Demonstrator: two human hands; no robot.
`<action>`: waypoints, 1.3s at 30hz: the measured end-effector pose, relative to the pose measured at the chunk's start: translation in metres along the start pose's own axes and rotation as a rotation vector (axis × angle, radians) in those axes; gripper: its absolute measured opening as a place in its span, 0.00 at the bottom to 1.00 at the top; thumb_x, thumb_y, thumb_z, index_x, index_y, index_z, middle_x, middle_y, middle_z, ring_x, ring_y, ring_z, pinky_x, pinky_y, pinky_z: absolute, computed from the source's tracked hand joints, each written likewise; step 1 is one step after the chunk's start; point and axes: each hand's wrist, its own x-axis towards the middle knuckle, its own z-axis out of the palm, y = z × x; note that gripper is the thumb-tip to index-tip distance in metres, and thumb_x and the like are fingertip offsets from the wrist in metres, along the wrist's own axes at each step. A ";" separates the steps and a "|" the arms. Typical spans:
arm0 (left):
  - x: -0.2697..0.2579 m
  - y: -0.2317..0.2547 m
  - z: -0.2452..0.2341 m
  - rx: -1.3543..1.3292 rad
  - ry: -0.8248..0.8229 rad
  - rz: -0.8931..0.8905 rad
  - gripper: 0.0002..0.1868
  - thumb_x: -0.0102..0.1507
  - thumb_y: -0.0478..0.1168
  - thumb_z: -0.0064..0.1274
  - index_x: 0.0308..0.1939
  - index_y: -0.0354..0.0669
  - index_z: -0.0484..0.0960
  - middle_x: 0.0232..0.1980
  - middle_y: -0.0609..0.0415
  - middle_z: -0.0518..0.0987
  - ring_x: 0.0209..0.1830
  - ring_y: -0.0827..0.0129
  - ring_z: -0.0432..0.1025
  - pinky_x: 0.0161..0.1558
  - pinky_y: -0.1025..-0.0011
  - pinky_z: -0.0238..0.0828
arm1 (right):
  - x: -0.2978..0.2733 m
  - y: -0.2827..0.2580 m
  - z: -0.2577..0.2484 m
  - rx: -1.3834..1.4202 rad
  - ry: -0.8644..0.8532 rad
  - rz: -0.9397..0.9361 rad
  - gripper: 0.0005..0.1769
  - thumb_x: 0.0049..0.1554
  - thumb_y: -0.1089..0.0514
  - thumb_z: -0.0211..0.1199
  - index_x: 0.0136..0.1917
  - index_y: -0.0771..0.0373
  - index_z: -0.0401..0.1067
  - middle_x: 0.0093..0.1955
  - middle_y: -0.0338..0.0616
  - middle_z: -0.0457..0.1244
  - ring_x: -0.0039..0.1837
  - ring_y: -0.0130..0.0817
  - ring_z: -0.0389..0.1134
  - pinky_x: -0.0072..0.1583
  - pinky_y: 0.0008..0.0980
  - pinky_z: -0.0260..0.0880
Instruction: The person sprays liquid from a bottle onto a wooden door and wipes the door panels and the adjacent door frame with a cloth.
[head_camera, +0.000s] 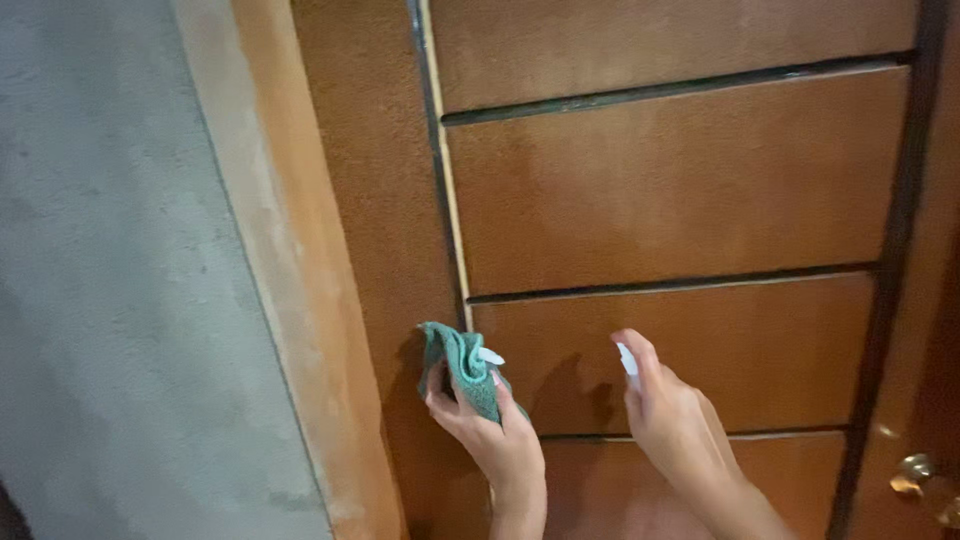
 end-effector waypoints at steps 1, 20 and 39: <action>-0.003 0.000 0.003 0.010 0.008 0.010 0.25 0.67 0.36 0.49 0.68 0.33 0.71 0.72 0.39 0.59 0.72 0.46 0.56 0.71 0.50 0.52 | -0.001 0.005 -0.002 0.004 0.035 -0.014 0.34 0.59 0.61 0.54 0.76 0.44 0.51 0.47 0.54 0.70 0.46 0.54 0.74 0.49 0.49 0.75; -0.024 0.008 0.064 0.271 -0.211 0.211 0.44 0.61 0.39 0.58 0.78 0.37 0.54 0.83 0.47 0.48 0.83 0.54 0.43 0.79 0.43 0.34 | 0.046 0.090 -0.083 0.349 0.384 0.137 0.37 0.61 0.59 0.58 0.80 0.44 0.51 0.42 0.59 0.68 0.37 0.49 0.70 0.38 0.47 0.72; 0.017 -0.057 0.018 0.752 -0.604 1.198 0.45 0.53 0.23 0.51 0.74 0.54 0.66 0.80 0.65 0.59 0.81 0.72 0.49 0.78 0.56 0.37 | 0.081 0.087 -0.110 0.426 0.366 -0.072 0.35 0.60 0.60 0.59 0.78 0.51 0.53 0.36 0.46 0.63 0.29 0.33 0.63 0.34 0.36 0.67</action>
